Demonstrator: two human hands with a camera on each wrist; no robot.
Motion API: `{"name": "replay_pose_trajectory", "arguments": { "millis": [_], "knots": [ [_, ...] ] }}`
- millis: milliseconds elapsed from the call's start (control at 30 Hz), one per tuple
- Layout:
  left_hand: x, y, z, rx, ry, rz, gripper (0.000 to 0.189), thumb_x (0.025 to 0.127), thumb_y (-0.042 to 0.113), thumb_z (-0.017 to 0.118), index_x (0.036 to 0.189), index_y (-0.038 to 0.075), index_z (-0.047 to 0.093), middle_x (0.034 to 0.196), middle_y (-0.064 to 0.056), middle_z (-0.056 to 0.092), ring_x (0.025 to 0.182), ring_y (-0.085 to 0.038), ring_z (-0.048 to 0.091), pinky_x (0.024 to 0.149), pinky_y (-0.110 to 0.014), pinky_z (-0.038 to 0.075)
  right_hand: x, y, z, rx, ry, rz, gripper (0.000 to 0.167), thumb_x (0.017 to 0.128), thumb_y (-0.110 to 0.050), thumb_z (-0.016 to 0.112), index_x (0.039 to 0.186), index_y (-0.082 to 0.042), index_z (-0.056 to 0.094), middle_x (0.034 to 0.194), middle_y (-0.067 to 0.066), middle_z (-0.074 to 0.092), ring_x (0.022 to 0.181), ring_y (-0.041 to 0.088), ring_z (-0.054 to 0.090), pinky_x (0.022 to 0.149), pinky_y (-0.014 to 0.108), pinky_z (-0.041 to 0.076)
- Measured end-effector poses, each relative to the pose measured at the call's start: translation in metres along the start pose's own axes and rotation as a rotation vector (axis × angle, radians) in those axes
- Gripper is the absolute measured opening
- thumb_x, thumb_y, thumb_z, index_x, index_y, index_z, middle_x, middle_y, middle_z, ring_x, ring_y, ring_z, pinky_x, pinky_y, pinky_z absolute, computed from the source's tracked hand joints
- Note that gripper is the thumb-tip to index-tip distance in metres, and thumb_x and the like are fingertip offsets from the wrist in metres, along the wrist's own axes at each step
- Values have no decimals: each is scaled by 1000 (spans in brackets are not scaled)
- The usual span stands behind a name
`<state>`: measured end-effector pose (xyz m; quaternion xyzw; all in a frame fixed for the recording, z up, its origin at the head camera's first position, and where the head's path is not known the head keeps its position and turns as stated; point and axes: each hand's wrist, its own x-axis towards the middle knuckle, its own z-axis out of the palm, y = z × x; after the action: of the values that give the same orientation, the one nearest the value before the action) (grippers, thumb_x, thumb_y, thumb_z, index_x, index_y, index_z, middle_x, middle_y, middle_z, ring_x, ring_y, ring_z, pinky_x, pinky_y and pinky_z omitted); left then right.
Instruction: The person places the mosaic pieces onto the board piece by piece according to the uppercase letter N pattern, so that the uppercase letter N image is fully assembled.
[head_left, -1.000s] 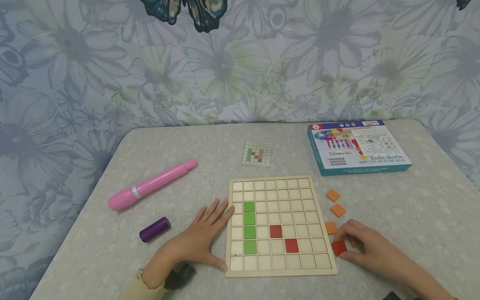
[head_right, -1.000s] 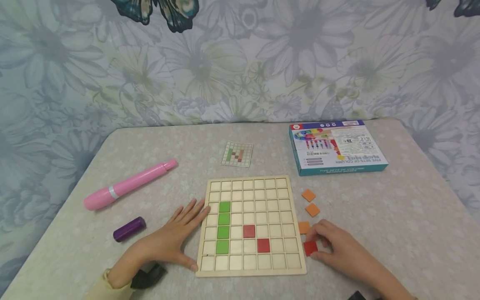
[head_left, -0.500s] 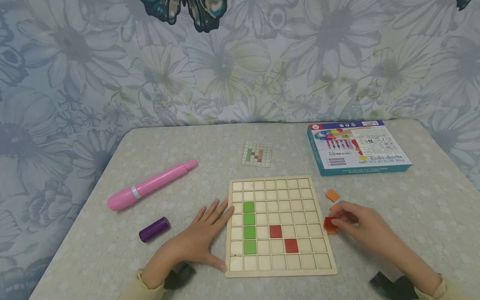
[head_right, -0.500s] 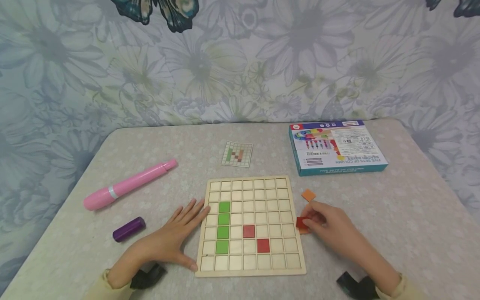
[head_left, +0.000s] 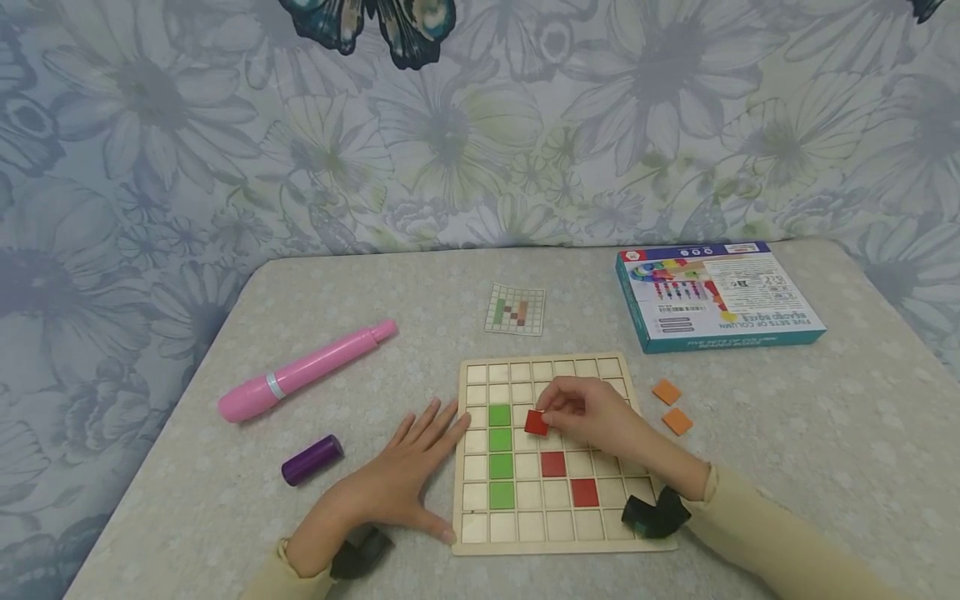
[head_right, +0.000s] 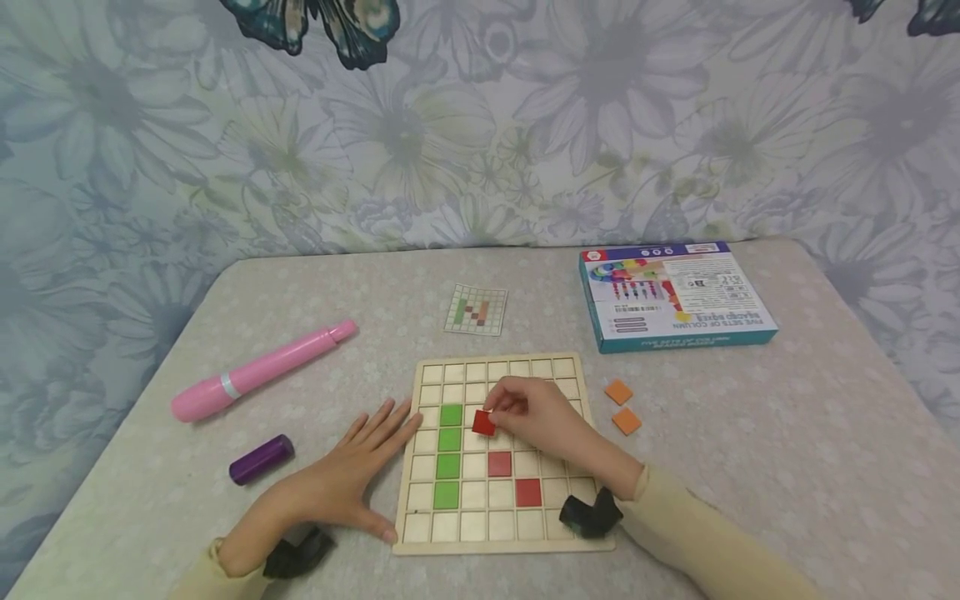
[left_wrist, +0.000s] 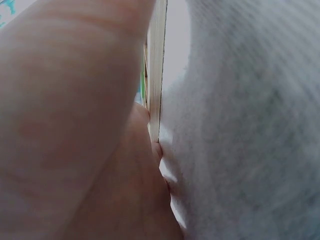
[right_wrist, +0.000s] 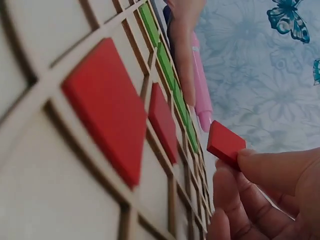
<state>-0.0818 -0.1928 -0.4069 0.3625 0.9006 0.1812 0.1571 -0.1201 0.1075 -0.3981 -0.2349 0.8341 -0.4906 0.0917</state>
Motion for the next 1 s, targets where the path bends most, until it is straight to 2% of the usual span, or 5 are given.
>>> {"name": "replay_pose_trajectory", "arguments": {
  "millis": [167,500,633,800,1000],
  "knots": [
    [0,1,-1,2,9,1,129,59,73,68,151,10,3,155,-12,-5,138,-32,-9,106,-54,-1,9,1,12,-26,-6,1,9,85,-7,68,86,-16,66,77,-9,61,69,9,57,63,27,48],
    [0,1,-1,-3,-7,-21,130,59,74,68,151,11,2,155,-10,-7,138,-30,-11,107,-52,-3,4,-2,19,-122,-73,-27,11,86,-9,68,85,-20,66,70,-10,55,63,9,48,58,27,43],
    [0,1,-2,2,-13,-26,130,58,74,68,151,12,1,155,-9,-8,138,-29,-12,107,-50,-4,4,-2,20,-154,-57,-44,15,84,-7,70,80,-20,64,72,-10,52,64,8,48,57,27,43],
    [-1,2,-2,-2,4,3,129,59,71,70,151,9,4,155,-12,-6,138,-31,-10,107,-53,-2,4,-4,19,-182,-47,-46,15,83,-7,71,79,-20,64,72,-11,51,64,7,48,57,26,43],
    [-1,2,-2,-8,-3,1,128,59,71,70,151,10,4,155,-12,-6,138,-31,-10,107,-53,-2,-2,-5,-2,-185,28,-41,9,85,-9,68,83,-18,66,73,-12,54,67,9,49,59,26,43]
  ]
}}
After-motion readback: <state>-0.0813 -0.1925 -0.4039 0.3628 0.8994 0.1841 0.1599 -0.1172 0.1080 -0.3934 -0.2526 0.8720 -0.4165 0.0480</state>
